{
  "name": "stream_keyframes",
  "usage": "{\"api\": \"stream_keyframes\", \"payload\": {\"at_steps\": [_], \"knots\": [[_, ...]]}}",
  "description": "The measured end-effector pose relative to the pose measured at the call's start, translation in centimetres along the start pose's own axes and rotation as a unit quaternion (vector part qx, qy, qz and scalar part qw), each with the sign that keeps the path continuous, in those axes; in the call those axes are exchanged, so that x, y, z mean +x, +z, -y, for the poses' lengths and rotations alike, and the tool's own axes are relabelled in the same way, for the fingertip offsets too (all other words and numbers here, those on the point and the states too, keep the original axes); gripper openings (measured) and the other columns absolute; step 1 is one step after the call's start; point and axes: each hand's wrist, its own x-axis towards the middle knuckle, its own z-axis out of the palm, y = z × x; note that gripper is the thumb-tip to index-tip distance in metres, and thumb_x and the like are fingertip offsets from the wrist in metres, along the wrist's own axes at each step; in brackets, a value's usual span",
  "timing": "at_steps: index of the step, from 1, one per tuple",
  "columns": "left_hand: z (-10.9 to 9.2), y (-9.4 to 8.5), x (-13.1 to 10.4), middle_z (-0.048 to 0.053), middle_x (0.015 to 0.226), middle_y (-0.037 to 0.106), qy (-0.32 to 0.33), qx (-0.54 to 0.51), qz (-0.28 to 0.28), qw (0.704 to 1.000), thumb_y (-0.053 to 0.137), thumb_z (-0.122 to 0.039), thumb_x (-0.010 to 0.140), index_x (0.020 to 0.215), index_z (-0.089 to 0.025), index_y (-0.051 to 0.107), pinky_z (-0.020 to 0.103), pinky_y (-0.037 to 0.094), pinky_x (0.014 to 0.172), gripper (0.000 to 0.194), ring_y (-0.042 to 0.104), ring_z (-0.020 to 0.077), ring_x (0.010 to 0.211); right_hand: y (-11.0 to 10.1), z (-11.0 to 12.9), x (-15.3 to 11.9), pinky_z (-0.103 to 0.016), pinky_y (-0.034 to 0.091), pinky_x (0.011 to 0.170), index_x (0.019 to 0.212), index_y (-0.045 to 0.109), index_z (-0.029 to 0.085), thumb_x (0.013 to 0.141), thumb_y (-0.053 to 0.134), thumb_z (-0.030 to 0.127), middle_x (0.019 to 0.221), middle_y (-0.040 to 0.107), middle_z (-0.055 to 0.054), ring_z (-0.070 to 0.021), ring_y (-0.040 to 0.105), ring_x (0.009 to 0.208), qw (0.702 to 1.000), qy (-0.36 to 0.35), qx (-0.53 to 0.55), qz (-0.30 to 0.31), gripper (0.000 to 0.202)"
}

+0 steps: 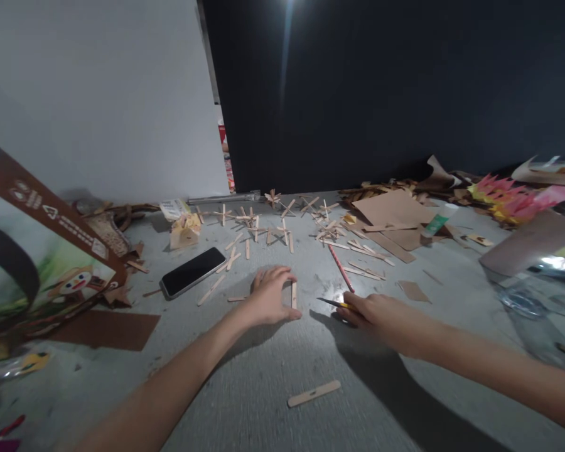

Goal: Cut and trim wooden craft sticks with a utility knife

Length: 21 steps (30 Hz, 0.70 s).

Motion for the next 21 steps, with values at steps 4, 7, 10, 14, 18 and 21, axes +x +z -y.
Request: {"api": "stream_keyframes", "payload": {"at_steps": [4, 7, 10, 14, 18, 21], "knots": [[0.3, 0.7, -0.2, 0.014, 0.123, 0.07, -0.027, -0.06, -0.081, 0.995, 0.095, -0.023, 0.058, 0.11, -0.022, 0.063, 0.055, 0.052, 0.102, 0.061, 0.065, 0.036, 0.119, 0.1, 0.0, 0.1, -0.034, 0.017, 0.054, 0.089, 0.055, 0.02, 0.11, 0.036, 0.038, 0.063, 0.058, -0.004, -0.0197, 0.062, 0.06, 1.0, -0.002, 0.02, 0.003, 0.034], [0.4, 1.1, -0.7, 0.004, 0.098, 0.075, 0.019, -0.137, -0.121, 0.983, 0.076, -0.016, 0.084, 0.111, -0.024, 0.061, 0.038, 0.058, 0.086, 0.032, 0.073, 0.0221, 0.092, -0.4, 0.1, 0.3, -0.033, 0.018, 0.055, 0.089, 0.053, 0.021, 0.11, 0.037, 0.036, 0.064, 0.058, -0.004, -0.0197, 0.061, 0.061, 0.999, 0.003, 0.034, 0.009, 0.031], [0.6, 1.2, -1.3, 0.007, 0.105, 0.078, 0.129, -0.116, -0.093, 0.98, 0.057, -0.012, 0.097, 0.118, -0.024, 0.063, 0.037, 0.058, 0.092, 0.025, 0.075, 0.0208, 0.101, -0.9, 0.1, 0.5, -0.033, 0.018, 0.055, 0.09, 0.052, 0.022, 0.11, 0.037, 0.036, 0.064, 0.058, -0.003, -0.0204, 0.06, 0.062, 0.999, 0.014, 0.035, 0.013, 0.028], [0.8, 1.1, -1.7, 0.011, 0.132, 0.073, 0.175, -0.037, -0.023, 0.984, 0.048, -0.003, 0.094, 0.127, -0.024, 0.067, 0.044, 0.053, 0.106, 0.043, 0.067, 0.025, 0.126, -1.0, -0.2, 0.7, -0.033, 0.018, 0.055, 0.09, 0.051, 0.022, 0.11, 0.037, 0.038, 0.069, 0.062, -0.005, -0.0217, 0.061, 0.063, 0.999, 0.024, 0.03, 0.023, 0.029], [0.6, 0.8, -2.0, 0.01, 0.152, 0.06, 0.09, -0.073, 0.042, 0.992, 0.054, 0.004, 0.078, 0.159, -0.031, 0.039, 0.044, 0.053, 0.109, 0.09, 0.057, 0.0274, 0.141, -0.7, -0.8, 0.7, -0.032, 0.02, 0.055, 0.09, 0.051, 0.022, 0.11, 0.035, 0.041, 0.069, 0.063, -0.005, -0.0212, 0.061, 0.063, 0.999, 0.017, 0.03, 0.013, 0.031], [0.5, 0.2, -1.9, 0.007, 0.159, 0.052, 0.084, -0.115, 0.059, 0.988, 0.051, 0.005, 0.073, 0.161, -0.032, 0.036, 0.045, 0.047, 0.117, 0.097, 0.051, 0.0265, 0.146, -0.5, -1.3, 0.7, -0.031, 0.021, 0.055, 0.094, 0.052, 0.022, 0.11, 0.037, 0.039, 0.069, 0.064, -0.005, -0.0208, 0.063, 0.063, 0.999, 0.01, 0.04, 0.002, 0.028]]}}
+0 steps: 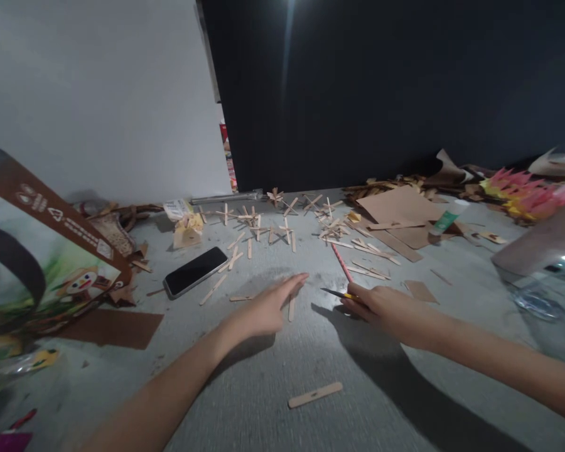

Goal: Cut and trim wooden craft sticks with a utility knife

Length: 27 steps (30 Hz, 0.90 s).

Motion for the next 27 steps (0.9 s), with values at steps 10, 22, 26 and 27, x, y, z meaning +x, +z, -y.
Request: {"api": "stream_keyframes", "payload": {"at_steps": [10, 22, 26, 27], "knots": [[0.3, -1.9, 0.8, 0.01, 0.163, 0.045, -0.05, 0.066, 0.016, 0.996, 0.088, -0.047, 0.073, 0.143, -0.027, 0.064, 0.054, 0.019, 0.131, 0.077, 0.023, 0.0334, 0.16, -0.7, 1.3, 1.3, -0.029, 0.022, 0.056, 0.096, 0.056, 0.022, 0.109, 0.04, 0.031, 0.077, 0.07, -0.005, -0.02, 0.067, 0.068, 0.996, -0.086, -0.032, 0.017, 0.022], [1.2, -1.8, 1.0, 0.012, 0.167, 0.035, -0.029, 0.099, 0.018, 0.995, 0.088, -0.053, 0.073, 0.14, -0.027, 0.066, 0.059, 0.02, 0.128, 0.075, 0.017, 0.0349, 0.161, 0.1, 3.6, 3.8, -0.03, 0.024, 0.056, 0.097, 0.066, 0.018, 0.111, 0.042, 0.032, 0.072, 0.072, -0.007, -0.0209, 0.07, 0.067, 0.989, -0.11, -0.1, 0.015, 0.031], [1.4, -1.7, 1.0, 0.012, 0.168, 0.034, -0.029, 0.101, 0.02, 0.994, 0.087, -0.055, 0.073, 0.14, -0.028, 0.067, 0.058, 0.02, 0.129, 0.075, 0.018, 0.0344, 0.161, 0.7, 3.3, 4.0, -0.03, 0.024, 0.056, 0.098, 0.066, 0.018, 0.112, 0.039, 0.033, 0.073, 0.072, -0.007, -0.0203, 0.07, 0.067, 0.988, -0.119, -0.095, 0.011, 0.034], [1.4, -1.7, 1.0, 0.012, 0.168, 0.033, -0.029, 0.105, 0.024, 0.994, 0.087, -0.055, 0.074, 0.141, -0.027, 0.066, 0.057, 0.018, 0.129, 0.075, 0.018, 0.0336, 0.161, 0.8, 3.2, 4.0, -0.03, 0.023, 0.056, 0.098, 0.066, 0.018, 0.112, 0.039, 0.033, 0.073, 0.072, -0.007, -0.0202, 0.07, 0.067, 0.988, -0.121, -0.093, 0.012, 0.034]]}}
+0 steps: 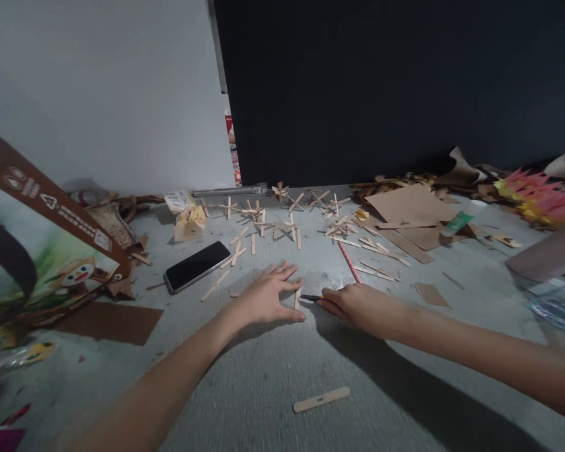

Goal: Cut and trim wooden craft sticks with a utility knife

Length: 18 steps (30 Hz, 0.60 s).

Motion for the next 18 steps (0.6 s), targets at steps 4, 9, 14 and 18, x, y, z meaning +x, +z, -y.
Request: {"api": "stream_keyframes", "payload": {"at_steps": [4, 9, 14, 18], "knots": [[0.0, 0.0, 0.1, 0.014, 0.169, 0.03, 0.001, 0.008, 0.009, 1.0, 0.086, -0.054, 0.075, 0.142, -0.023, 0.064, 0.056, 0.014, 0.131, 0.078, 0.017, 0.0321, 0.161, 0.1, 0.0, -0.1, -0.031, 0.024, 0.057, 0.096, 0.065, 0.019, 0.112, 0.039, 0.034, 0.073, 0.071, -0.006, -0.0202, 0.07, 0.066, 1.0, 0.0, 0.009, -0.001, 0.034], [-0.1, 0.2, 0.0, 0.013, 0.167, 0.038, -0.001, -0.018, -0.025, 1.0, 0.092, -0.048, 0.069, 0.144, -0.027, 0.062, 0.057, 0.018, 0.13, 0.083, 0.023, 0.0328, 0.16, 0.7, -0.2, 0.1, -0.031, 0.024, 0.057, 0.093, 0.064, 0.019, 0.111, 0.036, 0.036, 0.068, 0.067, -0.005, -0.0198, 0.069, 0.066, 0.999, 0.023, 0.038, -0.021, 0.037], [0.0, 0.6, 0.0, 0.016, 0.16, 0.049, 0.005, -0.058, -0.063, 0.996, 0.097, -0.038, 0.062, 0.127, -0.025, 0.07, 0.06, 0.027, 0.126, 0.071, 0.03, 0.0364, 0.157, 1.2, -0.7, 0.2, -0.031, 0.024, 0.057, 0.093, 0.065, 0.019, 0.11, 0.034, 0.038, 0.071, 0.07, -0.008, -0.0199, 0.067, 0.064, 0.994, 0.055, 0.081, -0.052, 0.04], [0.5, 0.9, 0.1, 0.018, 0.157, 0.051, 0.001, -0.096, -0.083, 0.992, 0.098, -0.034, 0.057, 0.117, -0.024, 0.069, 0.062, 0.033, 0.123, 0.068, 0.034, 0.0401, 0.155, 1.0, -0.5, 0.1, -0.031, 0.024, 0.056, 0.092, 0.063, 0.021, 0.109, 0.031, 0.038, 0.068, 0.067, -0.006, -0.0199, 0.063, 0.06, 0.986, 0.099, 0.105, -0.084, 0.04]]}}
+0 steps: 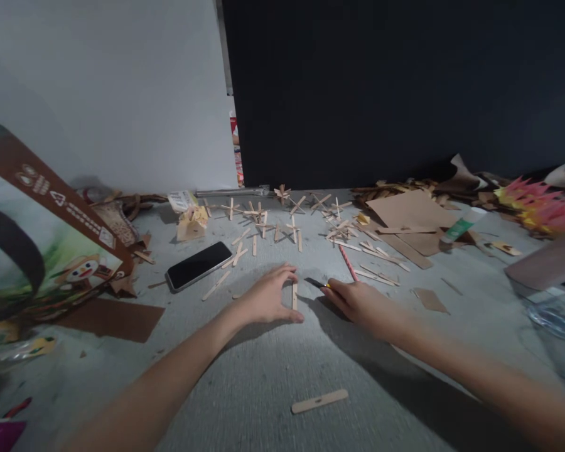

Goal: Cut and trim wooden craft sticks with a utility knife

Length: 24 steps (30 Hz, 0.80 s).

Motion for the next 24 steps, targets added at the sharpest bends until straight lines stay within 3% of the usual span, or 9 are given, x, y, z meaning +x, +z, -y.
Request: {"api": "stream_keyframes", "payload": {"at_steps": [6, 10, 12, 14, 17, 20, 23, 24], "knots": [[0.3, 0.2, 0.0, 0.021, 0.156, 0.045, -0.026, -0.005, -0.014, 1.0, 0.099, -0.032, 0.053, 0.11, -0.02, 0.064, 0.059, 0.039, 0.119, 0.068, 0.04, 0.0406, 0.15, 0.0, 0.1, -0.1, -0.027, 0.026, 0.057, 0.09, 0.058, 0.022, 0.109, 0.031, 0.043, 0.065, 0.063, -0.004, -0.0202, 0.062, 0.061, 0.998, 0.033, 0.04, -0.028, 0.038], [0.0, 0.4, 0.0, 0.019, 0.145, 0.053, -0.031, 0.01, -0.036, 0.999, 0.099, -0.031, 0.05, 0.105, -0.021, 0.062, 0.057, 0.046, 0.112, 0.068, 0.049, 0.0406, 0.141, 0.4, -0.5, -0.1, -0.027, 0.026, 0.057, 0.09, 0.058, 0.022, 0.109, 0.031, 0.043, 0.066, 0.064, -0.004, -0.0204, 0.063, 0.062, 0.998, 0.033, 0.031, -0.04, 0.039], [-0.3, 0.6, 0.0, 0.015, 0.129, 0.062, -0.034, 0.007, -0.059, 0.998, 0.097, -0.027, 0.052, 0.108, -0.022, 0.061, 0.052, 0.054, 0.102, 0.067, 0.061, 0.0363, 0.126, 0.5, -0.9, -0.2, -0.027, 0.026, 0.057, 0.09, 0.058, 0.023, 0.109, 0.031, 0.043, 0.066, 0.064, -0.004, -0.0208, 0.064, 0.062, 0.998, 0.035, 0.029, -0.051, 0.039], [-0.8, 0.7, 0.0, 0.006, 0.105, 0.069, -0.038, -0.031, -0.057, 0.997, 0.09, -0.021, 0.064, 0.117, -0.024, 0.057, 0.042, 0.058, 0.088, 0.063, 0.071, 0.0271, 0.101, 0.6, -1.0, -0.4, -0.028, 0.027, 0.058, 0.09, 0.058, 0.023, 0.109, 0.031, 0.042, 0.066, 0.065, -0.004, -0.0215, 0.064, 0.062, 0.997, 0.039, 0.028, -0.061, 0.038], [-1.4, 1.0, -0.2, -0.005, 0.077, 0.068, -0.039, -0.094, -0.042, 0.994, 0.073, -0.015, 0.081, 0.13, -0.029, 0.05, 0.031, 0.057, 0.073, 0.056, 0.07, 0.0169, 0.071, 0.5, -1.1, -0.7, -0.028, 0.027, 0.058, 0.09, 0.058, 0.024, 0.108, 0.033, 0.042, 0.067, 0.066, -0.004, -0.0223, 0.065, 0.063, 0.997, 0.041, 0.035, -0.061, 0.036], [-1.6, 1.3, -0.4, -0.006, 0.074, 0.071, -0.025, -0.1, -0.114, 0.988, 0.072, -0.018, 0.087, 0.127, -0.029, 0.051, 0.031, 0.058, 0.074, 0.046, 0.072, 0.0161, 0.071, 0.3, -1.0, -0.8, -0.028, 0.028, 0.059, 0.09, 0.057, 0.024, 0.108, 0.032, 0.043, 0.068, 0.066, -0.005, -0.0229, 0.066, 0.065, 0.997, 0.044, 0.044, -0.053, 0.036], [-1.7, 1.3, -0.7, 0.001, 0.084, 0.077, 0.06, -0.069, -0.204, 0.975, 0.073, -0.027, 0.091, 0.096, -0.025, 0.058, 0.036, 0.06, 0.08, 0.016, 0.075, 0.0183, 0.081, 0.2, -0.9, -0.9, -0.028, 0.028, 0.059, 0.09, 0.056, 0.023, 0.108, 0.032, 0.044, 0.069, 0.067, -0.006, -0.0238, 0.067, 0.067, 0.997, 0.05, 0.046, -0.049, 0.037], [-1.8, 1.2, -0.9, 0.003, 0.088, 0.078, 0.102, -0.052, -0.228, 0.967, 0.072, -0.029, 0.094, 0.085, -0.024, 0.056, 0.036, 0.061, 0.081, 0.018, 0.076, 0.0186, 0.084, 0.2, -0.8, -0.9, -0.029, 0.028, 0.059, 0.089, 0.056, 0.023, 0.108, 0.031, 0.044, 0.069, 0.067, -0.006, -0.024, 0.067, 0.068, 0.996, 0.053, 0.044, -0.048, 0.038]]}}
